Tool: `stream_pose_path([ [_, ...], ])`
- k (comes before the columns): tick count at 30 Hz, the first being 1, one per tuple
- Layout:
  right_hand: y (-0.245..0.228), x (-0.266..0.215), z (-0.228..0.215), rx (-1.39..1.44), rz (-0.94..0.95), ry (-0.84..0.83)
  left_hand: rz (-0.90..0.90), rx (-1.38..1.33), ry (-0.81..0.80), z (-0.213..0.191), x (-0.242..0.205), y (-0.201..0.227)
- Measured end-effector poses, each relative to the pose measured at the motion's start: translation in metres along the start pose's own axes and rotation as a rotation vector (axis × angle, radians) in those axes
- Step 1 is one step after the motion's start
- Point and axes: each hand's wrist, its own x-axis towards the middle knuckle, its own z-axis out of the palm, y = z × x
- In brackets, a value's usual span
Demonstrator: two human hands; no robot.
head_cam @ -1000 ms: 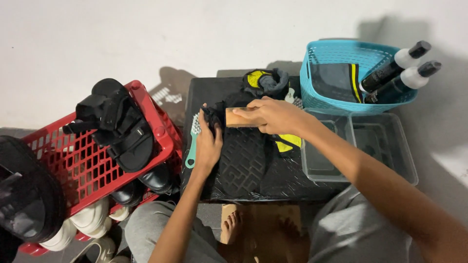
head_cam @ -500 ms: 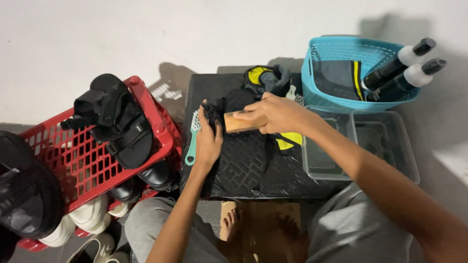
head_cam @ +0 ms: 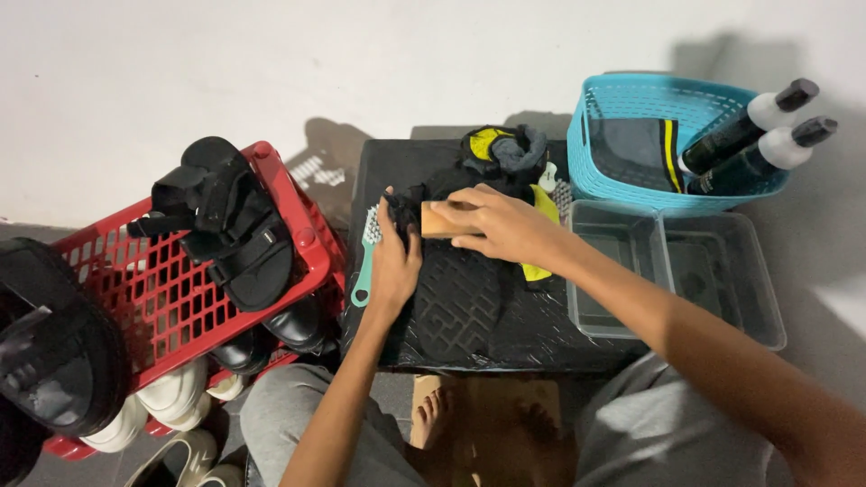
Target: The person scrubs the sole of a black shoe using a wooden block held in the right hand while stabilizing the shoe with the left hand. The person continues to scrub the same area of the sole repeatedly.
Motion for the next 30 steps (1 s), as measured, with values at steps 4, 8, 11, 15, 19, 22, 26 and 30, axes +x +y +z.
stream_pose_path([
  [4,0.023,0.006,0.017,0.118,0.008,-0.087,-0.012,-0.003,0.000,0.006,0.006,-0.016],
  [8,0.011,0.002,0.000,-0.099,0.154,0.081,-0.033,0.010,-0.014,0.006,0.004,-0.012],
  [11,-0.006,-0.010,-0.027,0.067,0.082,0.009,-0.039,0.004,-0.020,0.005,0.008,-0.014],
  [15,-0.020,-0.005,-0.026,-0.227,0.164,0.182,-0.054,0.006,-0.024,0.005,0.006,-0.017],
  [19,0.011,0.003,-0.004,0.015,0.124,0.062,-0.063,0.009,-0.022,0.006,0.010,-0.016],
  [22,-0.010,0.005,-0.007,0.088,0.225,-0.019,-0.075,0.005,-0.010,0.006,0.006,-0.014],
  [26,-0.038,0.005,-0.031,-0.086,0.273,0.099,-0.062,0.013,0.008,0.005,0.003,-0.013],
  [30,-0.003,0.008,0.005,-0.222,0.000,0.111,-0.006,0.020,0.018,0.007,0.004,-0.019],
])
